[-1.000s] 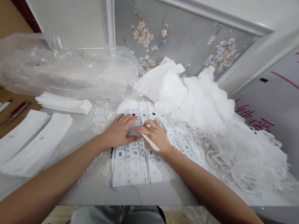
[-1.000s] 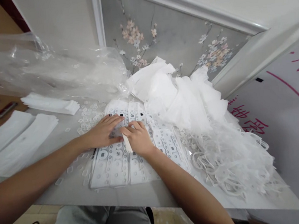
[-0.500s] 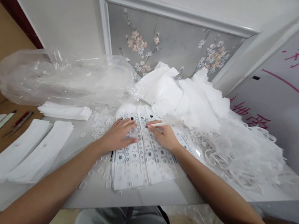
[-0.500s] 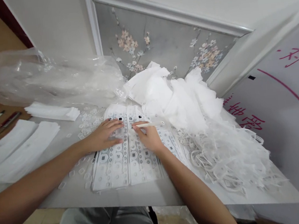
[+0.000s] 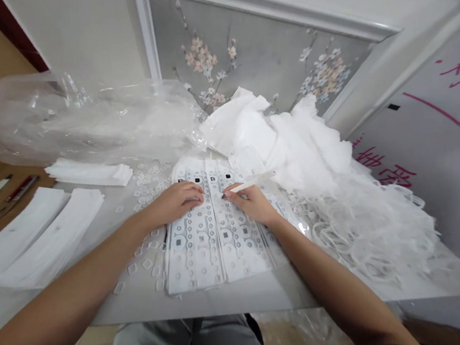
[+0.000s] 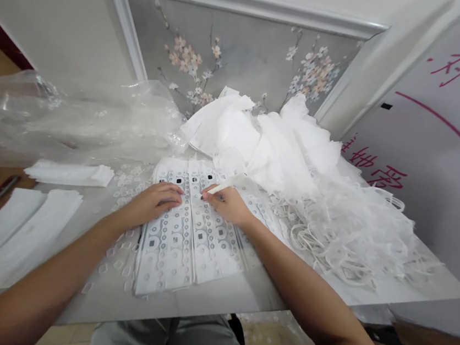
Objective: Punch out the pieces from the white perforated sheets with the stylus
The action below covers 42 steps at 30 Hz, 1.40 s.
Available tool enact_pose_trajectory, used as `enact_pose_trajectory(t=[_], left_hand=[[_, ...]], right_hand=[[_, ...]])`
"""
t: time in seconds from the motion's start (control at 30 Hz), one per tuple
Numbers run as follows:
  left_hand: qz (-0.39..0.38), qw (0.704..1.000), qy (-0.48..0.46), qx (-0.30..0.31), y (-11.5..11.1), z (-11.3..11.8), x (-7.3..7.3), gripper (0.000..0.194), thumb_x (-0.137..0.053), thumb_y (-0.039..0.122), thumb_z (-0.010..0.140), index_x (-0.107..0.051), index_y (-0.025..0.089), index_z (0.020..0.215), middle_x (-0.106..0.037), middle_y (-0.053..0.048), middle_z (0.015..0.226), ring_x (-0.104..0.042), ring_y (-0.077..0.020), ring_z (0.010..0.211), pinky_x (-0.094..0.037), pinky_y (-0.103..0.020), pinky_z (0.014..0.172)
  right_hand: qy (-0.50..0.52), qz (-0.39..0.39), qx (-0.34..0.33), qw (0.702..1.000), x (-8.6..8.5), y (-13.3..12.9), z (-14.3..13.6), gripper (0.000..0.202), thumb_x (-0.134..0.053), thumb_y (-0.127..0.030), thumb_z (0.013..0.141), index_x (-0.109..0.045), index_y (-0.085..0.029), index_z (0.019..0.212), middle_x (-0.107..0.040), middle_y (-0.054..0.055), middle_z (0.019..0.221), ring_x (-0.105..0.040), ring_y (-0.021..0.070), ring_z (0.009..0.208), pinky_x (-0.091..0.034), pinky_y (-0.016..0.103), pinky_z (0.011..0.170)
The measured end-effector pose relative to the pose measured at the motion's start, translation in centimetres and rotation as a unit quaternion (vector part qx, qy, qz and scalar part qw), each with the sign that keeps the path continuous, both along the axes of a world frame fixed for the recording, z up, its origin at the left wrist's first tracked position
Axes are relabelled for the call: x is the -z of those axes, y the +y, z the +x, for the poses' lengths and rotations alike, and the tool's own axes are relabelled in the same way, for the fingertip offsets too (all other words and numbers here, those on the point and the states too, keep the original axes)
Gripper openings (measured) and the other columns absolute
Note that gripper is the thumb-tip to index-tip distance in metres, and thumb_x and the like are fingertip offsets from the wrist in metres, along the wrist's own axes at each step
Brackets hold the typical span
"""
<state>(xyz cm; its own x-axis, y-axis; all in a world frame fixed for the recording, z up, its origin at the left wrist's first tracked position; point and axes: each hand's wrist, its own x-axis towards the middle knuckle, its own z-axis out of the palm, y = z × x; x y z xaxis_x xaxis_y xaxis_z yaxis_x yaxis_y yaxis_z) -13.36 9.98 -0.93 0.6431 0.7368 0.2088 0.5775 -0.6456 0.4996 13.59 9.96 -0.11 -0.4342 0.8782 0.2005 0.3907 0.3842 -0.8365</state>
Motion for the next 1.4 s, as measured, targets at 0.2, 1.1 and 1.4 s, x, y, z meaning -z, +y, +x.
enact_pose_trajectory(t=[0.2,1.1,1.4], left_hand=[[-0.014,0.999,0.032,0.018,0.5,0.3,-1.0,0.023,-0.048,0.035,0.095,-0.069,0.027,0.096,-0.062,-0.002,0.122,-0.053,-0.0231,0.112,-0.039,-0.040,0.098],[0.091,0.991,0.092,0.021,-0.3,2.0,-0.1,0.029,-0.031,0.025,0.100,-0.057,0.018,0.089,-0.060,-0.008,0.108,-0.052,-0.0227,0.100,-0.039,-0.039,0.090],[-0.057,0.998,0.002,-0.015,-1.5,1.4,-1.3,0.027,-0.033,0.034,0.098,-0.049,0.020,0.082,-0.056,-0.007,0.096,-0.050,-0.0220,0.091,-0.041,-0.036,0.081]], right_hand=[[-0.012,0.007,0.000,1.000,0.2,0.1,0.1,0.033,-0.053,-0.047,0.092,-0.073,-0.021,0.089,-0.073,0.004,0.096,-0.066,0.0211,0.089,-0.050,0.032,0.080],[-0.003,-0.013,-0.004,1.000,0.0,0.0,0.1,0.030,-0.055,-0.046,0.091,-0.072,-0.022,0.093,-0.073,0.004,0.099,-0.066,0.0216,0.091,-0.050,0.033,0.080],[-0.007,-0.011,-0.008,1.000,0.1,0.1,0.2,0.033,-0.054,-0.048,0.090,-0.072,-0.021,0.094,-0.073,0.004,0.097,-0.066,0.0218,0.090,-0.051,0.033,0.080]])
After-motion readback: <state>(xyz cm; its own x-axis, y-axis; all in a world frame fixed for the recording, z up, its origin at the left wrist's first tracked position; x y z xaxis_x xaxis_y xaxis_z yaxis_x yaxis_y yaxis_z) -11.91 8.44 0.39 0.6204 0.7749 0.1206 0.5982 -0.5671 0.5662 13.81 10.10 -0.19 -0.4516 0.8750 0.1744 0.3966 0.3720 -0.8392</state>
